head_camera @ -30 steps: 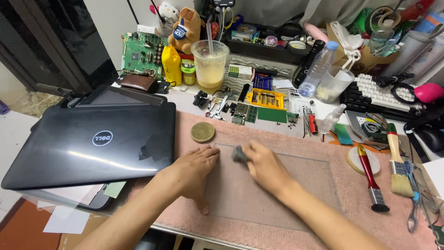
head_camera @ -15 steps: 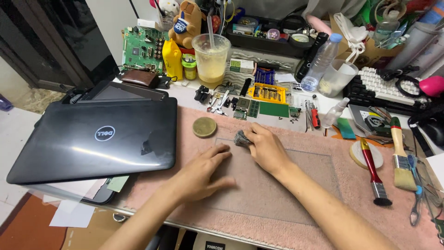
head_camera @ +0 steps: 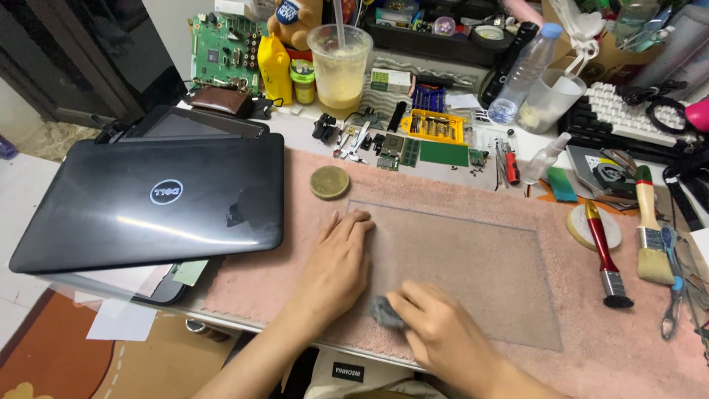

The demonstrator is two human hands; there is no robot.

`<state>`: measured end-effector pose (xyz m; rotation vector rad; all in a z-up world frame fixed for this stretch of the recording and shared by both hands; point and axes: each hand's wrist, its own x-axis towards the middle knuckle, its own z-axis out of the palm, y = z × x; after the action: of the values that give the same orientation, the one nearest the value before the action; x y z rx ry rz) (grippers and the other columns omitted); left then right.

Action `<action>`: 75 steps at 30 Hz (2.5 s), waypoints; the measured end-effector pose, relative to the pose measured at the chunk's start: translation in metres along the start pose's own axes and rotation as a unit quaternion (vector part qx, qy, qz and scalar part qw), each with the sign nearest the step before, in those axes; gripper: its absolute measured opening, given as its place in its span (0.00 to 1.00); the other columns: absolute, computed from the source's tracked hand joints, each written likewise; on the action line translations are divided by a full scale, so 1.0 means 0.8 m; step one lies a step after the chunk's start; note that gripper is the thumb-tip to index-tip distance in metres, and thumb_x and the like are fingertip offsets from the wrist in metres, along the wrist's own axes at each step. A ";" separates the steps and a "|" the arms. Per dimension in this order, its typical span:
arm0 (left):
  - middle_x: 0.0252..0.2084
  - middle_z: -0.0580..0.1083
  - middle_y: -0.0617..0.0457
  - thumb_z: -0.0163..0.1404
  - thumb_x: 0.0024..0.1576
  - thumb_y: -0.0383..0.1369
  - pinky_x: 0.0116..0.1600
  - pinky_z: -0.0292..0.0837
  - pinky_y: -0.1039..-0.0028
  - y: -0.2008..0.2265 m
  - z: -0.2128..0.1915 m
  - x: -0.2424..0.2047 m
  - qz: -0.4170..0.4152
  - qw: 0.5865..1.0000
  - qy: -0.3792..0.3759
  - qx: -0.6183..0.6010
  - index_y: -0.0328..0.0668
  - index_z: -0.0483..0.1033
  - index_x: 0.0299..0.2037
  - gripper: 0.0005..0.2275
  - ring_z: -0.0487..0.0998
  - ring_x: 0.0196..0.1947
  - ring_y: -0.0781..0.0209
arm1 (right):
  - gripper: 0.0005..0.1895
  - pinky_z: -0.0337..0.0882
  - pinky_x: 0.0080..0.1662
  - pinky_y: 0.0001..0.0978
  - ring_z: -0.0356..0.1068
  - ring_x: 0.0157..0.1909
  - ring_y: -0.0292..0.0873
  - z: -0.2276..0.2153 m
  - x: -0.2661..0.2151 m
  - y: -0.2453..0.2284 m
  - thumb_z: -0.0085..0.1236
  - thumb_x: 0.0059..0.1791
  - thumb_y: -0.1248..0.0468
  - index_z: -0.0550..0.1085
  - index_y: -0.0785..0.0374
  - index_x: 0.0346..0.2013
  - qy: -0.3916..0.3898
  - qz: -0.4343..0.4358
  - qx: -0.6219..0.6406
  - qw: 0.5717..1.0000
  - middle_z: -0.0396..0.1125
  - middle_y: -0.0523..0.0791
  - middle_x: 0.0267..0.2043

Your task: The person cleans a rectangular surface on a desk using a small round sponge and a grey cloth. They rub the surface with the sponge, then switch to the cloth to wipe the area.

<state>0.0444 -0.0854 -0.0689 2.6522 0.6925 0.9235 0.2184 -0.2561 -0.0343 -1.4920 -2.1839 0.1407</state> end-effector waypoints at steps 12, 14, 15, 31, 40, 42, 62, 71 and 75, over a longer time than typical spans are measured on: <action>0.66 0.75 0.33 0.41 0.67 0.25 0.73 0.67 0.51 0.031 -0.002 0.004 -0.036 0.997 0.069 -0.002 0.31 0.73 0.62 0.16 0.76 0.66 0.35 | 0.16 0.81 0.45 0.49 0.76 0.37 0.54 -0.002 0.079 0.116 0.58 0.52 0.79 0.79 0.68 0.54 0.042 0.079 -0.016 0.996 0.69 0.50 0.44; 0.67 0.75 0.33 0.43 0.67 0.26 0.72 0.68 0.51 0.032 -0.002 0.006 -0.030 0.997 0.073 0.003 0.30 0.73 0.64 0.16 0.75 0.67 0.35 | 0.10 0.81 0.45 0.45 0.75 0.38 0.49 0.000 0.105 0.150 0.60 0.56 0.78 0.81 0.68 0.51 0.054 0.102 -0.021 0.993 0.70 0.49 0.41; 0.66 0.74 0.35 0.45 0.66 0.26 0.71 0.68 0.51 0.032 -0.001 0.007 -0.040 0.997 0.058 0.006 0.33 0.73 0.65 0.17 0.75 0.66 0.35 | 0.14 0.81 0.49 0.47 0.76 0.42 0.53 0.003 0.115 0.165 0.60 0.53 0.80 0.82 0.70 0.52 0.079 0.084 -0.030 0.993 0.70 0.49 0.43; 0.65 0.71 0.36 0.41 0.66 0.24 0.69 0.67 0.49 0.022 0.017 0.011 -0.068 0.997 -0.010 0.047 0.38 0.76 0.60 0.16 0.74 0.63 0.34 | 0.28 0.76 0.51 0.39 0.73 0.44 0.54 -0.019 -0.042 0.010 0.53 0.47 0.80 0.76 0.62 0.62 -0.014 0.036 0.044 0.998 0.63 0.49 0.47; 0.54 0.73 0.34 0.44 0.73 0.34 0.65 0.70 0.45 0.046 0.024 0.023 -0.072 0.994 0.064 0.059 0.37 0.75 0.47 0.09 0.75 0.59 0.28 | 0.20 0.75 0.43 0.55 0.73 0.38 0.59 -0.010 0.048 0.121 0.61 0.51 0.79 0.83 0.64 0.55 0.083 0.065 -0.097 0.990 0.68 0.51 0.40; 0.54 0.73 0.33 0.44 0.73 0.33 0.62 0.70 0.46 0.052 0.015 0.024 -0.072 0.994 0.061 0.051 0.36 0.74 0.48 0.09 0.74 0.55 0.30 | 0.18 0.74 0.42 0.55 0.73 0.39 0.58 -0.006 0.074 0.154 0.64 0.52 0.77 0.84 0.64 0.56 0.093 0.094 -0.091 0.987 0.67 0.51 0.40; 0.61 0.70 0.31 0.46 0.72 0.37 0.63 0.71 0.45 0.056 0.011 0.022 -0.122 0.992 -0.001 0.040 0.42 0.77 0.67 0.17 0.71 0.61 0.33 | 0.27 0.70 0.44 0.46 0.67 0.37 0.53 -0.026 -0.055 0.026 0.56 0.52 0.78 0.79 0.55 0.63 0.019 0.049 -0.034 0.998 0.62 0.49 0.41; 0.84 0.60 0.27 0.50 0.70 0.43 0.82 0.56 0.45 0.041 0.030 0.014 -0.057 0.997 0.029 0.046 0.38 0.73 0.70 0.23 0.55 0.86 0.29 | 0.26 0.73 0.42 0.55 0.72 0.40 0.60 -0.009 0.067 0.181 0.61 0.50 0.77 0.88 0.53 0.58 0.119 0.106 -0.111 0.981 0.66 0.49 0.40; 0.79 0.68 0.33 0.47 0.71 0.44 0.81 0.55 0.49 0.037 0.029 0.016 -0.043 0.997 0.008 0.071 0.50 0.75 0.72 0.22 0.66 0.80 0.36 | 0.12 0.69 0.40 0.52 0.69 0.40 0.56 -0.013 0.077 0.175 0.68 0.56 0.71 0.87 0.60 0.53 0.115 0.129 -0.078 0.982 0.61 0.47 0.38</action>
<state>0.0790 -0.1061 -0.0689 2.7152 0.9002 0.9051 0.3241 -0.1469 -0.0530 -1.7805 -1.8497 -0.1152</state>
